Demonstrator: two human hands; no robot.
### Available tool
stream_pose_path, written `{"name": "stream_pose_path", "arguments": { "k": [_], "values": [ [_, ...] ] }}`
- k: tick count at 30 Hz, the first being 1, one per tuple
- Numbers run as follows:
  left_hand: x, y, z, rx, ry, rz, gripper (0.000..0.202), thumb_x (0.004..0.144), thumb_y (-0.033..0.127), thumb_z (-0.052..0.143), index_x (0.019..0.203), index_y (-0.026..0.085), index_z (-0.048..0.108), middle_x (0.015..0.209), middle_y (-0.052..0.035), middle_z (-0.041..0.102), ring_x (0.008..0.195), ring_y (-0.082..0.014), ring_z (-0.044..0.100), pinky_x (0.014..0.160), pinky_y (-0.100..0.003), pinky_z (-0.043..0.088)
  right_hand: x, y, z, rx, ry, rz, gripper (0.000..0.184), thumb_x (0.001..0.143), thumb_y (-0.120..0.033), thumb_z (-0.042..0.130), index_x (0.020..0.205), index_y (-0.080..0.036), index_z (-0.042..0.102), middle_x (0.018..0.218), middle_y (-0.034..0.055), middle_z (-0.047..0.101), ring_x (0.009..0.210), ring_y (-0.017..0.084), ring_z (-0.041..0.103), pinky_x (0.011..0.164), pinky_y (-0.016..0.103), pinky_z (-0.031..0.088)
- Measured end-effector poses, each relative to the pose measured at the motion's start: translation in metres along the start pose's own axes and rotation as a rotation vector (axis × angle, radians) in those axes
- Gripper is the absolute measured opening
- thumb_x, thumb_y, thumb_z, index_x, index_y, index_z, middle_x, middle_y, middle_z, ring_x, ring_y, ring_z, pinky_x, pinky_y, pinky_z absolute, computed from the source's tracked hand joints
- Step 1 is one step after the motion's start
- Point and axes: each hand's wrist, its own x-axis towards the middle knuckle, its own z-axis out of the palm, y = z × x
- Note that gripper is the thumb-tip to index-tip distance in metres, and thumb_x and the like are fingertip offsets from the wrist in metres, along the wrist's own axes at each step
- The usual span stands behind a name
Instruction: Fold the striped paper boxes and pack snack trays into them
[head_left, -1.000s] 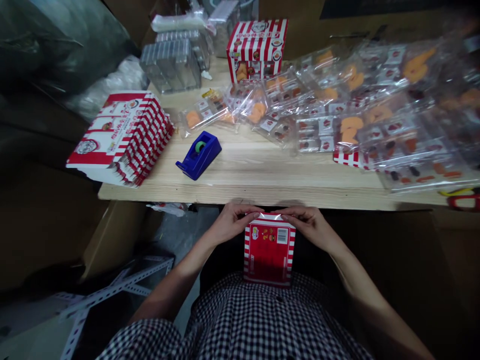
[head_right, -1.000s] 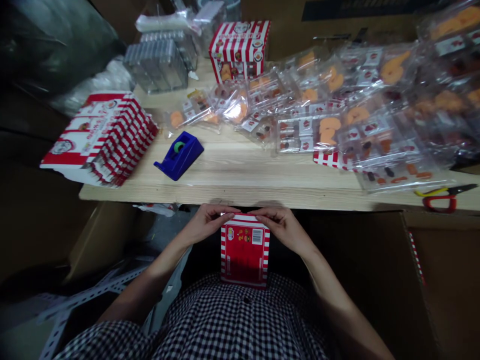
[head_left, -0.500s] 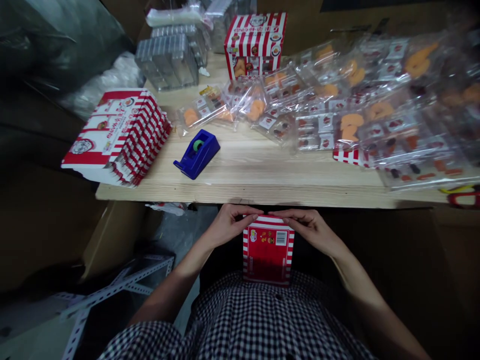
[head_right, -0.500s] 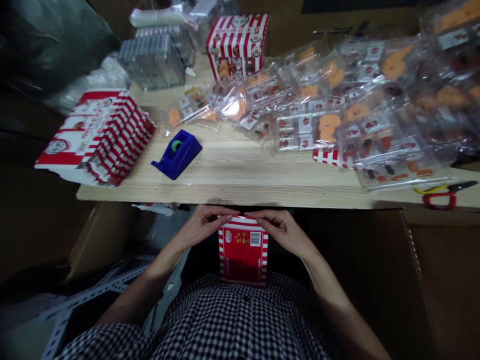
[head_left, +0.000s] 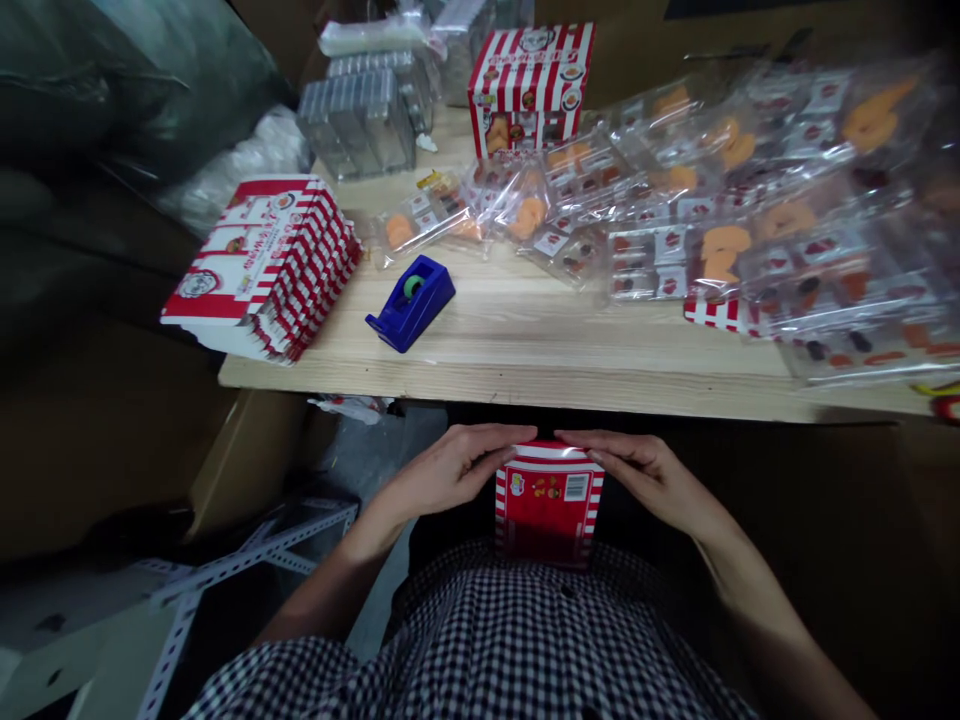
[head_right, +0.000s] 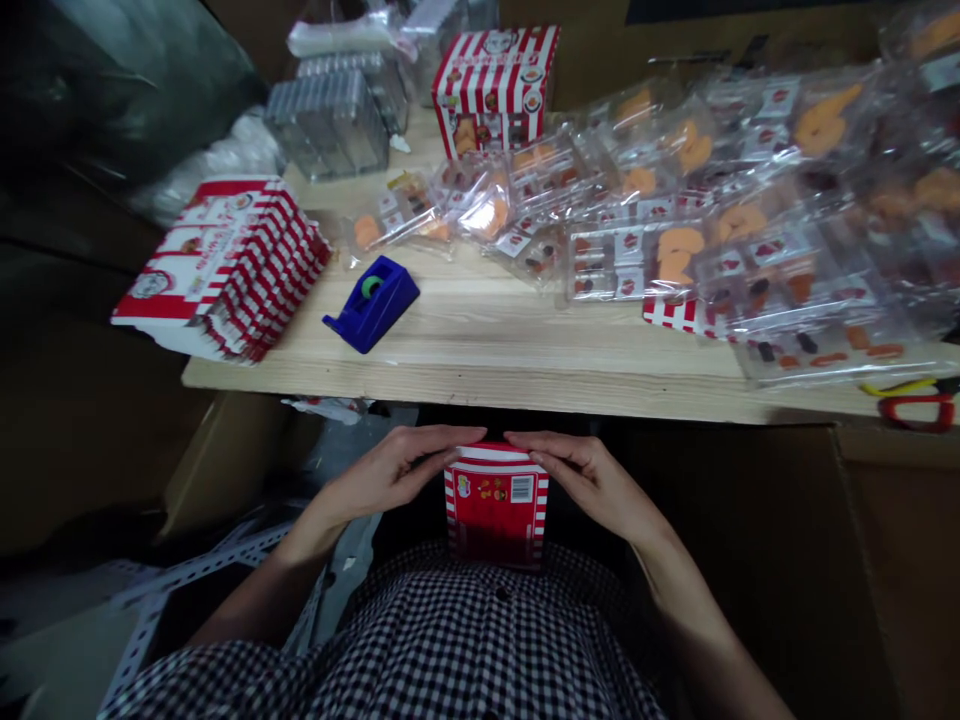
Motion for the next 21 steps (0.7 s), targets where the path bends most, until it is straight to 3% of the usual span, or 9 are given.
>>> {"name": "stream_pose_path", "arguments": {
  "k": [6,10,21],
  "values": [
    [0.001,0.002,-0.005,-0.071,0.059,-0.023,0.037,0.087,0.013,0.064,0.118,0.031,0.074,0.115,-0.0044,0.077,0.108,-0.0253,0.073,0.098,-0.040,0.054,0.003,-0.001,0.003,-0.033,0.000,-0.019,0.030,0.100,-0.033,0.056,0.126,-0.036,0.069,0.131,0.0003,0.070,0.120,0.026,0.066,0.109,0.049,0.050],
    [0.007,-0.006,-0.010,-0.021,-0.001,-0.046,0.031,0.091,0.018,0.061,0.118,0.028,0.074,0.110,-0.0064,0.078,0.094,-0.0227,0.075,0.085,-0.035,0.058,0.005,-0.003,0.002,-0.056,-0.006,-0.018,0.031,0.100,-0.034,0.055,0.127,-0.036,0.069,0.131,0.0011,0.070,0.120,0.026,0.067,0.107,0.049,0.051],
    [0.012,-0.012,0.000,0.004,0.001,-0.134,0.028,0.099,0.030,0.055,0.119,0.023,0.074,0.113,-0.0060,0.077,0.100,-0.0198,0.073,0.089,-0.032,0.057,0.004,0.001,-0.002,-0.074,-0.033,0.001,0.032,0.101,-0.034,0.054,0.129,-0.033,0.068,0.134,0.0024,0.068,0.121,0.022,0.066,0.109,0.044,0.049]
  ]
}}
